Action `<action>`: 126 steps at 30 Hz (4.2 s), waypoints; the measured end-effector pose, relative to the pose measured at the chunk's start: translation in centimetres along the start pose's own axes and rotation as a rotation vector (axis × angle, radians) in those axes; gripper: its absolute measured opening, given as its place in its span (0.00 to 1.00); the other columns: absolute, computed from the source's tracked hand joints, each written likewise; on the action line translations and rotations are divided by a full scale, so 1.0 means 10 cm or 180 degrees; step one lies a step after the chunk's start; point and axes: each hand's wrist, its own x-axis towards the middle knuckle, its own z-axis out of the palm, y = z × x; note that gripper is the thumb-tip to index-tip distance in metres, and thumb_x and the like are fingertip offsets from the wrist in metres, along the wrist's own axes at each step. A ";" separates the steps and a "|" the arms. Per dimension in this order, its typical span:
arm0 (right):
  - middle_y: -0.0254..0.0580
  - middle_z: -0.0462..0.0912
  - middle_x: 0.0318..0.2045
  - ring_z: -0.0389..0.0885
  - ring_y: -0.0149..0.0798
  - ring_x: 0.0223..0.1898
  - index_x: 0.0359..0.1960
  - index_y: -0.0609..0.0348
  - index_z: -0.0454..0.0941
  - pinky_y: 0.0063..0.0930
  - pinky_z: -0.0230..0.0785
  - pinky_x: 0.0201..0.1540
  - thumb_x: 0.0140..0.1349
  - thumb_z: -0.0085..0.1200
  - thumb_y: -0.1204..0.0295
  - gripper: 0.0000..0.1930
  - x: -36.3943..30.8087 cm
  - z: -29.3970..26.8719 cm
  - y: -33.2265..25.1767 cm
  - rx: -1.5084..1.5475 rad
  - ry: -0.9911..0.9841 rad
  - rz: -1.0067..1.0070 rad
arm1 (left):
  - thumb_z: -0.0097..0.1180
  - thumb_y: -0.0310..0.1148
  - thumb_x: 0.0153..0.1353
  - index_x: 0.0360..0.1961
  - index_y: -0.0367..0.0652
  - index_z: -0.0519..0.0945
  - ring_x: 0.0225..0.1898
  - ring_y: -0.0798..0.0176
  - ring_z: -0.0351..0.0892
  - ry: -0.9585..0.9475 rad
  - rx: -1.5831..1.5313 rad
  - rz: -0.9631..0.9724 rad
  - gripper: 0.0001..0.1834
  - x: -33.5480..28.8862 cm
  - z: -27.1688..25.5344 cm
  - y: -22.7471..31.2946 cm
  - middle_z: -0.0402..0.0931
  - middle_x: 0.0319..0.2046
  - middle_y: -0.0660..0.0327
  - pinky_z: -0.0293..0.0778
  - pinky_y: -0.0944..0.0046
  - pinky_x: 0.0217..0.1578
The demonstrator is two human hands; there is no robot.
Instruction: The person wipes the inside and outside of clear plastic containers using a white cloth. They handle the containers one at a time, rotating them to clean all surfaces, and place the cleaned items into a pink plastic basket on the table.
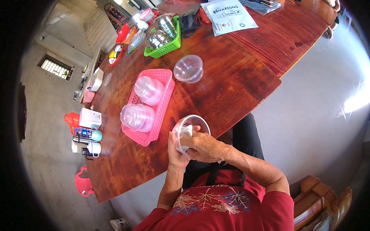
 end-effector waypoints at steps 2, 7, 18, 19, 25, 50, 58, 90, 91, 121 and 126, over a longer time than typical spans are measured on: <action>0.48 0.77 0.39 0.77 0.46 0.43 0.45 0.57 0.74 0.38 0.70 0.48 0.56 0.53 0.75 0.14 -0.01 0.02 0.01 0.0625 0.0076 -0.0136 | 0.50 0.56 0.61 0.64 0.42 0.58 0.54 0.57 0.72 -0.0303 -0.0079 -0.0086 0.38 0.02 -0.05 0.00 0.70 0.53 0.52 0.72 0.59 0.52; 0.32 0.75 0.42 0.73 0.26 0.45 0.52 0.60 0.71 0.22 0.68 0.50 0.64 0.46 0.79 0.14 -0.05 0.06 0.04 0.3675 0.0874 -0.0293 | 0.39 0.64 0.61 0.63 0.38 0.59 0.48 0.56 0.77 -0.0085 -0.0566 -0.0087 0.42 -0.01 0.03 0.01 0.72 0.50 0.51 0.77 0.59 0.44; 0.49 0.77 0.33 0.77 0.49 0.34 0.44 0.56 0.75 0.38 0.70 0.34 0.48 0.50 0.80 0.18 -0.09 0.01 -0.01 0.0481 0.0323 -0.1096 | 0.45 0.64 0.59 0.65 0.42 0.54 0.50 0.45 0.74 -0.0355 -0.0211 0.0139 0.44 0.01 0.05 0.03 0.66 0.55 0.42 0.73 0.50 0.50; 0.49 0.77 0.34 0.77 0.50 0.34 0.44 0.55 0.75 0.39 0.70 0.34 0.47 0.51 0.80 0.19 -0.12 -0.03 -0.02 0.0146 0.0334 -0.1276 | 0.45 0.63 0.60 0.66 0.43 0.53 0.49 0.44 0.75 -0.0362 -0.0345 0.0094 0.43 0.01 0.05 0.07 0.66 0.54 0.41 0.73 0.48 0.50; 0.49 0.77 0.38 0.79 0.52 0.38 0.41 0.51 0.77 0.42 0.75 0.36 0.44 0.54 0.78 0.18 -0.43 -0.31 -0.11 -0.0468 0.0344 -0.0533 | 0.47 0.60 0.60 0.66 0.46 0.51 0.51 0.34 0.73 -0.0294 -0.0798 0.0116 0.42 -0.02 0.00 0.20 0.64 0.55 0.40 0.84 0.47 0.32; 0.46 0.77 0.33 0.79 0.43 0.32 0.50 0.63 0.65 0.32 0.73 0.33 0.55 0.58 0.65 0.24 -0.33 0.34 0.28 0.2017 0.0961 0.1471 | 0.64 0.53 0.51 0.64 0.39 0.57 0.52 0.60 0.70 -0.0023 0.1051 0.1093 0.47 -0.10 -0.03 -0.08 0.65 0.54 0.53 0.69 0.60 0.51; 0.55 0.76 0.42 0.77 0.58 0.42 0.52 0.63 0.67 0.43 0.73 0.43 0.39 0.61 0.80 0.32 -0.13 0.17 0.26 -0.1904 0.2744 -0.0630 | 0.55 0.46 0.61 0.66 0.48 0.54 0.49 0.65 0.72 0.0295 0.0549 0.0528 0.36 -0.16 0.06 0.02 0.64 0.55 0.58 0.75 0.70 0.33; 0.50 0.77 0.39 0.77 0.52 0.40 0.41 0.60 0.74 0.40 0.71 0.42 0.41 0.60 0.83 0.21 -0.31 0.20 -0.13 -0.0782 0.0821 -0.0987 | 0.56 0.49 0.60 0.66 0.44 0.54 0.51 0.52 0.73 -0.0012 -0.0392 0.0355 0.39 -0.10 0.14 0.20 0.65 0.55 0.51 0.72 0.52 0.53; 0.51 0.77 0.39 0.77 0.53 0.40 0.41 0.60 0.75 0.41 0.71 0.43 0.40 0.60 0.83 0.21 -0.32 0.18 -0.12 -0.0938 0.0862 -0.1052 | 0.55 0.48 0.60 0.66 0.45 0.54 0.52 0.51 0.73 -0.0203 -0.0502 0.0330 0.38 -0.09 0.08 0.18 0.66 0.54 0.51 0.74 0.50 0.51; 0.54 0.77 0.42 0.76 0.56 0.42 0.42 0.57 0.75 0.45 0.71 0.43 0.43 0.56 0.73 0.19 -0.08 -0.34 1.03 -0.2154 0.2767 0.0145 | 0.71 0.47 0.35 0.64 0.55 0.62 0.60 0.39 0.55 0.2341 0.6003 0.1680 0.50 1.57 -0.62 1.75 0.55 0.60 0.45 0.64 0.45 0.57; 0.54 0.78 0.42 0.76 0.55 0.41 0.42 0.57 0.75 0.44 0.72 0.43 0.43 0.57 0.74 0.20 -0.07 -0.35 1.00 -0.2198 0.2727 0.0213 | 0.72 0.50 0.35 0.63 0.55 0.62 0.61 0.39 0.54 0.2282 0.6014 0.1368 0.51 1.57 -0.66 1.72 0.54 0.60 0.45 0.63 0.45 0.57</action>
